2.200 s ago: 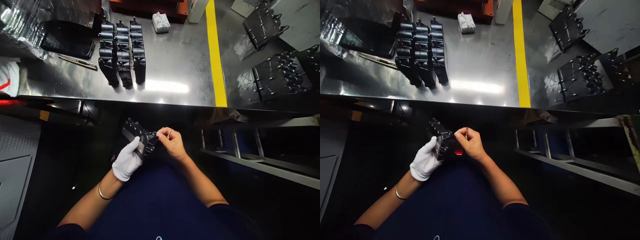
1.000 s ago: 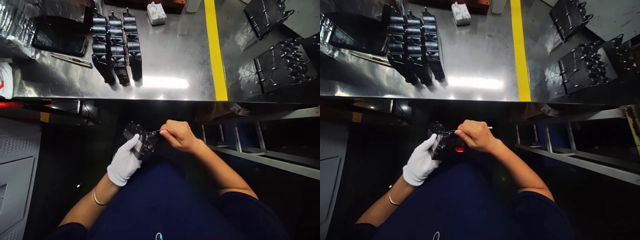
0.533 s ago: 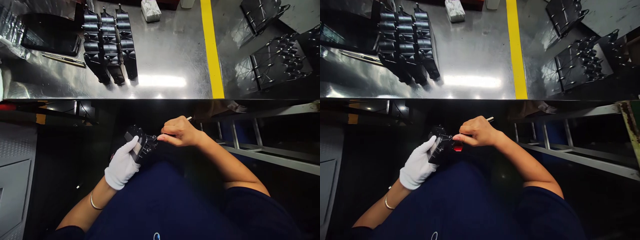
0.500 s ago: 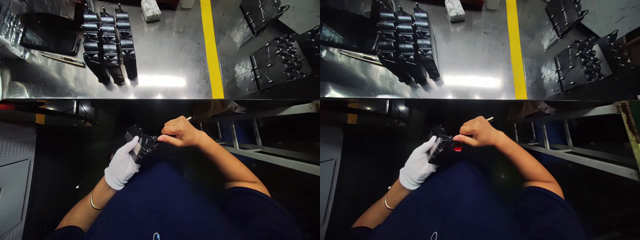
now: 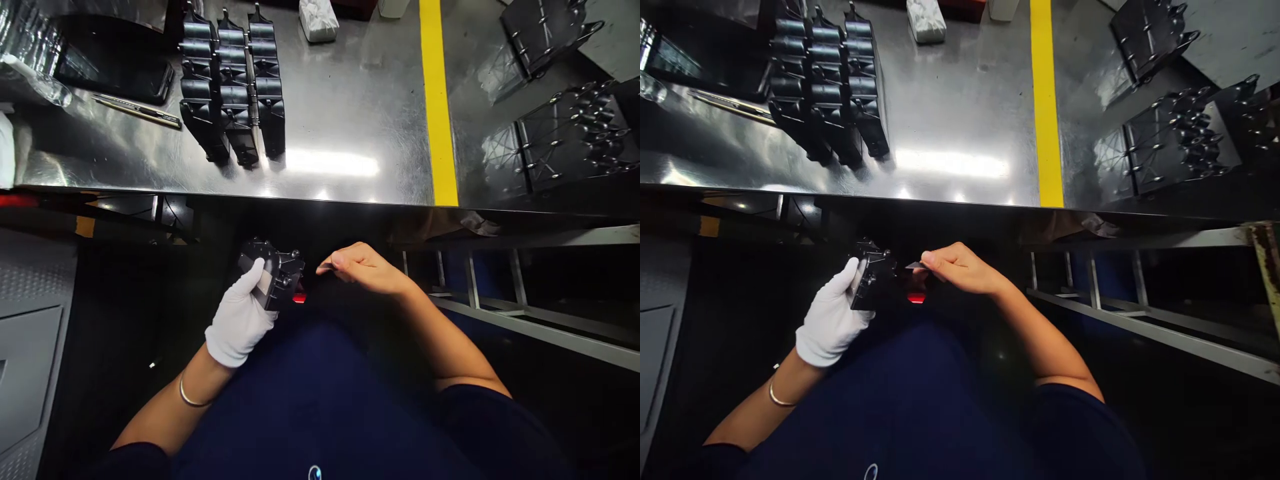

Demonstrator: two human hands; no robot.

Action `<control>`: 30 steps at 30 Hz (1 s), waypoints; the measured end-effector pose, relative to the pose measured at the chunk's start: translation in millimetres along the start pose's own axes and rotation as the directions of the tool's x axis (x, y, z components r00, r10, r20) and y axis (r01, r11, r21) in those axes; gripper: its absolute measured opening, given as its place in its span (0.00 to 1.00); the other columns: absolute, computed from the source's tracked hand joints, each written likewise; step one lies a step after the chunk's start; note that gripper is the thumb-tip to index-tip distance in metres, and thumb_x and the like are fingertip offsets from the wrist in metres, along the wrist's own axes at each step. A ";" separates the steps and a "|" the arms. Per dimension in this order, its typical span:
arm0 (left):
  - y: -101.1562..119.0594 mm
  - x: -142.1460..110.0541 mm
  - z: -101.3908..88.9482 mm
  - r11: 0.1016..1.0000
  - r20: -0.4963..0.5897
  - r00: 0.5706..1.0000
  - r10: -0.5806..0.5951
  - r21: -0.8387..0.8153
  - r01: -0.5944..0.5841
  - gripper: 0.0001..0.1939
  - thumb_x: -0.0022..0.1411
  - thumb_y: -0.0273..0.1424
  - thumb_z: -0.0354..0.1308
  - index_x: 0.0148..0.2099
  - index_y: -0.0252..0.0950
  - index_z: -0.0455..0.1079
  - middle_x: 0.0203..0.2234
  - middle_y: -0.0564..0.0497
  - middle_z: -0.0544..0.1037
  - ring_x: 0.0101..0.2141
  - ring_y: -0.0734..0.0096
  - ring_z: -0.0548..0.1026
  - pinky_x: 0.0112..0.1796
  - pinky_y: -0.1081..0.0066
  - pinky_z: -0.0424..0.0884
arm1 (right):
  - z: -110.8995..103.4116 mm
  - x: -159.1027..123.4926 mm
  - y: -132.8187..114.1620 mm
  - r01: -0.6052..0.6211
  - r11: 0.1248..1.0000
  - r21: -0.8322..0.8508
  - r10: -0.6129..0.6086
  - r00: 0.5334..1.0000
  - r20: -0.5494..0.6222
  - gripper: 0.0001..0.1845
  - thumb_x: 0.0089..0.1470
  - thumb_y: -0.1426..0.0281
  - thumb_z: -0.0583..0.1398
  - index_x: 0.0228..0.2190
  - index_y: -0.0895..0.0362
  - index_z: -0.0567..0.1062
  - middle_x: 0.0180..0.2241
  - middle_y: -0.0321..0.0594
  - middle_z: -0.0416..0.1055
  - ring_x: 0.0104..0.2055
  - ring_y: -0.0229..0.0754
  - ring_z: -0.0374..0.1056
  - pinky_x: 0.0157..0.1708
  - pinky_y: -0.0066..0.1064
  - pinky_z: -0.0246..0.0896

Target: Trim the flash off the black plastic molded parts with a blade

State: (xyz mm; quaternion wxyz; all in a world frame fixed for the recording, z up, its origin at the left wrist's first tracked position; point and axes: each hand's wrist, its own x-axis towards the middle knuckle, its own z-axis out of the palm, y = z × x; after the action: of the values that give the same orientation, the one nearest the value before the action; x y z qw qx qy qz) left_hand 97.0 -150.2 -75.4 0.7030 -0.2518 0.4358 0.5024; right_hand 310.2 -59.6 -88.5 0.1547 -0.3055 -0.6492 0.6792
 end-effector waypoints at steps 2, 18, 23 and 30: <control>3.1 -1.2 3.1 0.999 -0.024 0.999 -0.022 -0.042 0.021 0.16 0.71 0.25 0.46 0.46 0.37 0.76 0.26 0.55 0.82 0.29 0.76 0.81 0.33 0.82 0.76 | 15.3 3.0 3.8 0.017 0.999 0.034 -0.007 0.957 -0.289 0.30 0.59 0.47 0.54 0.31 0.58 0.83 0.17 0.32 0.58 0.22 0.33 0.55 0.23 0.28 0.54; 3.6 -0.9 4.3 0.990 0.000 0.995 -0.105 0.096 0.104 0.15 0.70 0.26 0.46 0.43 0.34 0.76 0.29 0.49 0.83 0.41 0.64 0.82 0.40 0.74 0.79 | 17.6 0.1 0.1 0.272 0.798 -0.538 -0.431 0.881 -0.195 0.21 0.67 0.61 0.49 0.31 0.56 0.76 0.25 0.38 0.72 0.26 0.36 0.65 0.28 0.29 0.58; 2.8 -4.7 -2.3 0.975 0.023 0.996 -0.091 0.208 0.084 0.13 0.69 0.28 0.49 0.43 0.33 0.76 0.35 0.47 0.84 0.41 0.62 0.82 0.39 0.74 0.80 | -8.0 8.7 -22.2 0.380 0.392 -0.838 -0.524 0.841 0.136 0.19 0.65 0.61 0.55 0.27 0.58 0.75 0.22 0.35 0.66 0.24 0.34 0.59 0.24 0.29 0.46; -0.9 -10.2 -1.3 0.988 0.006 0.996 -0.087 0.125 0.086 0.15 0.70 0.26 0.47 0.44 0.33 0.76 0.32 0.49 0.84 0.34 0.67 0.83 0.37 0.76 0.79 | -10.7 8.9 -25.2 0.463 0.371 -0.805 -0.480 0.838 0.261 0.23 0.64 0.59 0.55 0.22 0.58 0.73 0.19 0.33 0.62 0.23 0.33 0.57 0.24 0.29 0.43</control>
State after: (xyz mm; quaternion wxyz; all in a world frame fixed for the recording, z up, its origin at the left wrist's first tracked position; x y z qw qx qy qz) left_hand 96.2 -156.6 -67.3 0.7409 -0.2234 0.4511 0.4447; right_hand 305.3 -43.0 -65.5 0.1795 -0.1485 -0.9513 0.2018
